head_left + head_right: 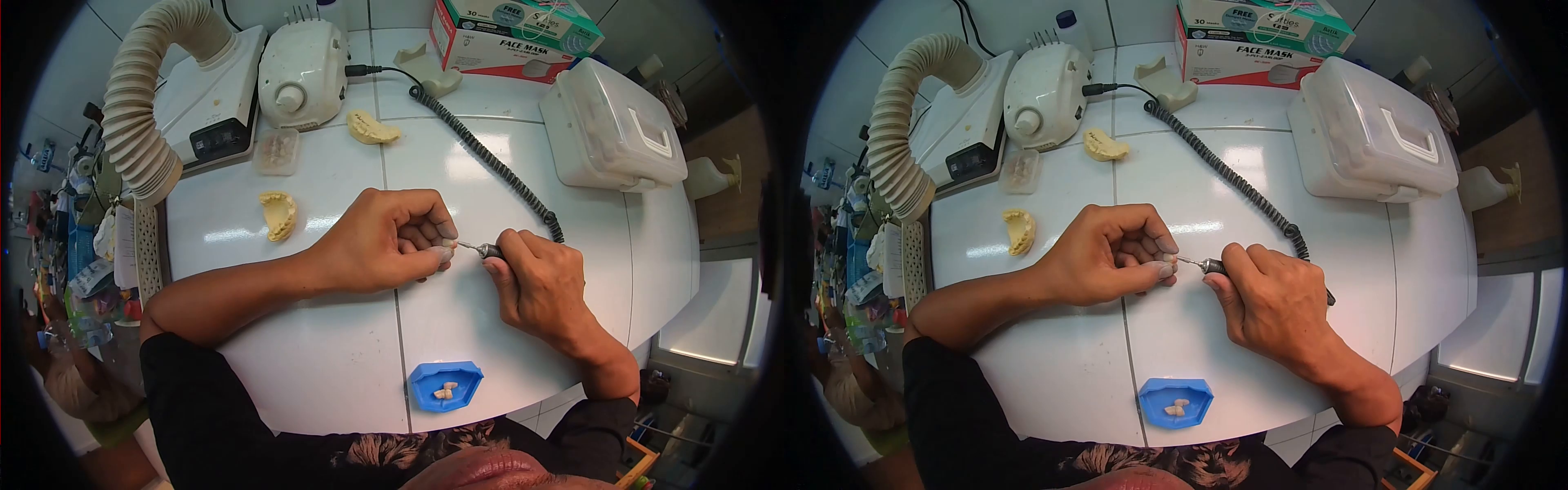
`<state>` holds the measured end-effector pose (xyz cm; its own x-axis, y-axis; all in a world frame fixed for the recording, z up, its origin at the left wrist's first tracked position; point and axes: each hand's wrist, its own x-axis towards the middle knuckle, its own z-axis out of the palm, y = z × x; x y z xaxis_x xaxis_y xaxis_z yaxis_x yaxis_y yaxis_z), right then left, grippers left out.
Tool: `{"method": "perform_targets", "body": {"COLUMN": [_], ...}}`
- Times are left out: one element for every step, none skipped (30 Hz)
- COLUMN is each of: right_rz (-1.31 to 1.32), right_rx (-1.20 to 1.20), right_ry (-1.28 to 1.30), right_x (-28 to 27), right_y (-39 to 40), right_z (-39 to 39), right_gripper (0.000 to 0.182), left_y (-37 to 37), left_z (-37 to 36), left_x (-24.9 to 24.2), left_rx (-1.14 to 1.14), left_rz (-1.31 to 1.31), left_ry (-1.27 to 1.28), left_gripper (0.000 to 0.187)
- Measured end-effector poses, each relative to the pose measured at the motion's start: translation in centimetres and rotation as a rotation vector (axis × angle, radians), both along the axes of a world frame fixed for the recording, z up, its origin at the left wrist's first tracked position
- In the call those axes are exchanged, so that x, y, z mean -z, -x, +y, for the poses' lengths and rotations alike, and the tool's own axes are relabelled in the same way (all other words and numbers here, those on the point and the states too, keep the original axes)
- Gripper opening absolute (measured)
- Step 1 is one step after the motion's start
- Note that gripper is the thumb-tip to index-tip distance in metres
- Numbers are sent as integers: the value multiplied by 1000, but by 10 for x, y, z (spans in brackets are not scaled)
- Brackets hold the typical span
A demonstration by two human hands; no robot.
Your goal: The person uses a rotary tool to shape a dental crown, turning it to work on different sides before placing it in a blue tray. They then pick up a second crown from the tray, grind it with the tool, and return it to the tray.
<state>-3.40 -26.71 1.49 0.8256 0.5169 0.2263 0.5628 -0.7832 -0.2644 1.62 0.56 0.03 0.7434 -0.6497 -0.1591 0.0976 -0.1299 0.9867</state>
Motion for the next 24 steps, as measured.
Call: {"method": "perform_targets", "body": {"right_rz": [2, 4, 3, 5, 7, 4, 3, 5, 6, 8, 8, 4, -1, -5, -1, 3, 7, 4, 2, 0, 1, 1, 2, 2], "right_rx": [3, 6, 9, 11, 13, 11, 10, 9, 11, 12, 12, 6, 0, -6, -2, 1, 6, 3, 0, -4, -4, -5, -6, 0], "right_ry": [2, 5, 6, 8, 10, 16, 22, 27, 27, 27, 26, 24, 21, 18, 22, 26, 30, 28, 27, 26, 28, 30, 32, 31], "right_x": [0, 0, 0, 0, 0, -1, -1, -1, -2, -2, -2, -2, -2, -2, -2, -2, -2, -1, -1, -1, -2, -2, -2, -2], "right_y": [-1, -1, -1, -1, -1, -1, -1, -1, -1, -1, -1, -1, -1, -1, -1, -1, -1, -1, -1, -1, -1, -1, -1, -1], "right_z": [0, 0, 1, 1, 1, 1, 1, 1, 1, 2, 2, 2, 1, 1, 1, 1, 1, 1, 1, 0, 0, 1, 1, 1], "right_gripper": [26, 26, 26, 26, 26, 26, 25, 25, 25, 25, 24, 24, 24, 24, 24, 24, 24, 24, 24, 24, 24, 25, 25, 25], "left_y": [0, 1, 0, 1, 1, 0, 0, 0, -1, 0, 0, 0, 0, 0, 0, 0, 0, 0, 0, 0, 0, 0, 0, -1], "left_z": [0, 0, 0, 0, 0, 0, 0, 1, 1, 1, 1, 1, 1, 1, 1, 1, 1, 1, 1, 1, 1, 1, 1, 1], "left_x": [1, 3, 3, 3, 3, 3, 1, -1, -3, -2, -1, 0, 1, 1, 1, 1, 1, 0, 0, 0, -1, -1, -1, -1], "left_rx": [0, 0, 0, 1, 3, 4, 9, 15, 20, 17, 14, 11, 10, 10, 10, 12, 16, 20, 19, 16, 14, 14, 14, 14], "left_rz": [-1, -2, -5, -1, 2, 4, 11, 21, 28, 22, 16, 8, 2, -4, -9, -14, -19, -24, -17, -10, -3, -7, -11, -15], "left_ry": [10, 20, 30, 31, 31, 32, 22, 11, 0, 3, 6, 9, 8, 7, 6, 3, 0, -4, -3, -2, -2, -3, -5, -6], "left_gripper": [19, 19, 18, 18, 18, 18, 18, 18, 18, 18, 18, 18, 18, 18, 18, 18, 18, 19, 19, 19, 19, 19, 19, 19]}}
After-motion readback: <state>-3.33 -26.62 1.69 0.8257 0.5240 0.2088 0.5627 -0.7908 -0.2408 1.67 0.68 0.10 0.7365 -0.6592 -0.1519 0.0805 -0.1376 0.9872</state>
